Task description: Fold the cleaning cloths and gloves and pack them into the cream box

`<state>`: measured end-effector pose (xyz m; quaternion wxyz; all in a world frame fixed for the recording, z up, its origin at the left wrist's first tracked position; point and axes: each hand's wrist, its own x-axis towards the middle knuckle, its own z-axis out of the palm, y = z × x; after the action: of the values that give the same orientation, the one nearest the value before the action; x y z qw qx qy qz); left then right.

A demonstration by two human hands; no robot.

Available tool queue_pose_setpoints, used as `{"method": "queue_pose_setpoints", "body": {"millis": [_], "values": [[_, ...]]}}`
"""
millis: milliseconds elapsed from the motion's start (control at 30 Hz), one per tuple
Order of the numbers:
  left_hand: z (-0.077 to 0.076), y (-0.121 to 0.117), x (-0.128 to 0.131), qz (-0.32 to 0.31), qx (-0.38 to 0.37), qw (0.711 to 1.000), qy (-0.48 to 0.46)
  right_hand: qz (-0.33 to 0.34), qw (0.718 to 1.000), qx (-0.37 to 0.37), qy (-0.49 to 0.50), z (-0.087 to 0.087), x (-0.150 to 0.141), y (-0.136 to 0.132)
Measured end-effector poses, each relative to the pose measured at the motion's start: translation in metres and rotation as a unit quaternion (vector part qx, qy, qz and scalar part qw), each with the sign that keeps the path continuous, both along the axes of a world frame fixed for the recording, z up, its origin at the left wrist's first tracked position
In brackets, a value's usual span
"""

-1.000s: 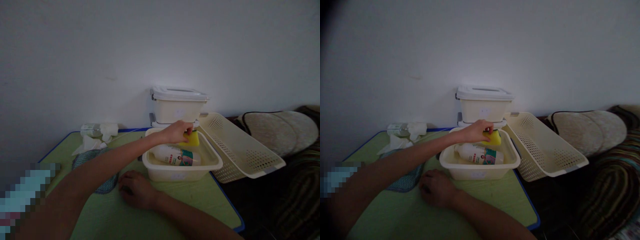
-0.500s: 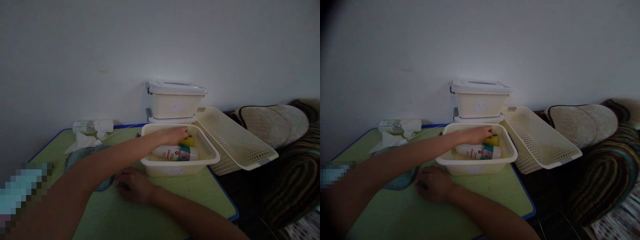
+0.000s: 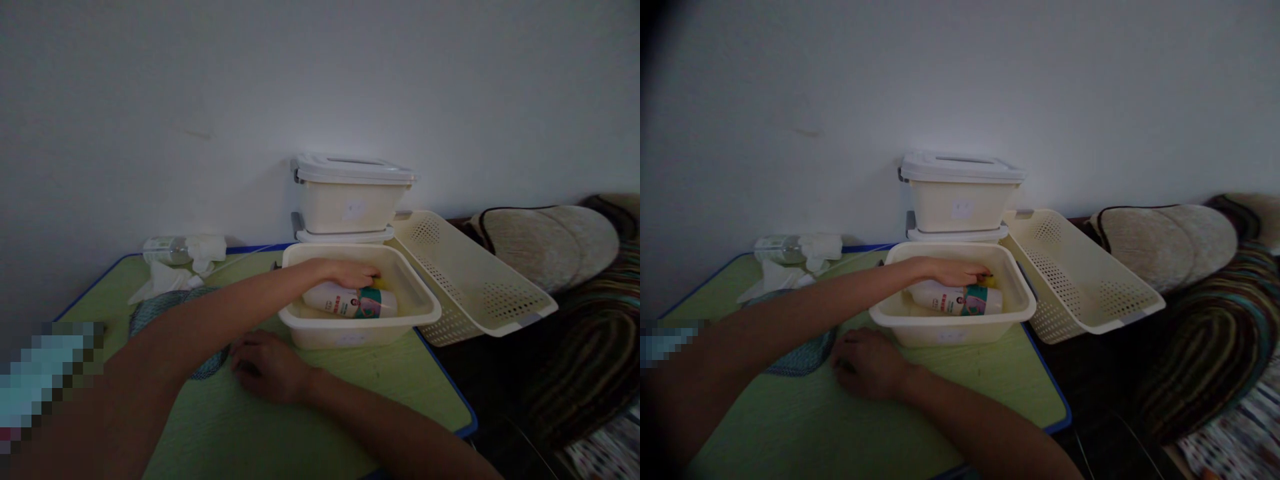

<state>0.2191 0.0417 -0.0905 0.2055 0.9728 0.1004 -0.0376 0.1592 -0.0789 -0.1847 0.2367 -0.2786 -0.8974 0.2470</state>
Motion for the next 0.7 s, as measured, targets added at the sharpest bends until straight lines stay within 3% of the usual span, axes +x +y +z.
{"method": "queue_pose_setpoints", "body": {"millis": [267, 400, 500, 600, 700], "values": [[0.021, -0.006, -0.013, 0.016, -0.024, 1.000, -0.007, -0.003, 1.000, 0.004, 0.003, -0.002, -0.001, 0.001], [0.033, -0.011, -0.019, 0.059, -0.063, 0.990, -0.110, -0.007, 1.000, 0.008, -0.006, -0.003, -0.001, 0.002], [0.049, -0.020, -0.032, 0.074, -0.126, 0.949, -0.280, 0.001, 1.000, 0.014, -0.008, -0.003, -0.001, 0.003], [0.068, -0.035, -0.064, 0.086, -0.129, 0.900, -0.407, 0.006, 1.000, 0.019, -0.013, -0.003, 0.000, 0.003], [0.079, -0.051, -0.110, 0.184, -0.106, 0.861, -0.463, 0.010, 1.000, 0.023, -0.015, -0.001, 0.001, 0.003]]}}
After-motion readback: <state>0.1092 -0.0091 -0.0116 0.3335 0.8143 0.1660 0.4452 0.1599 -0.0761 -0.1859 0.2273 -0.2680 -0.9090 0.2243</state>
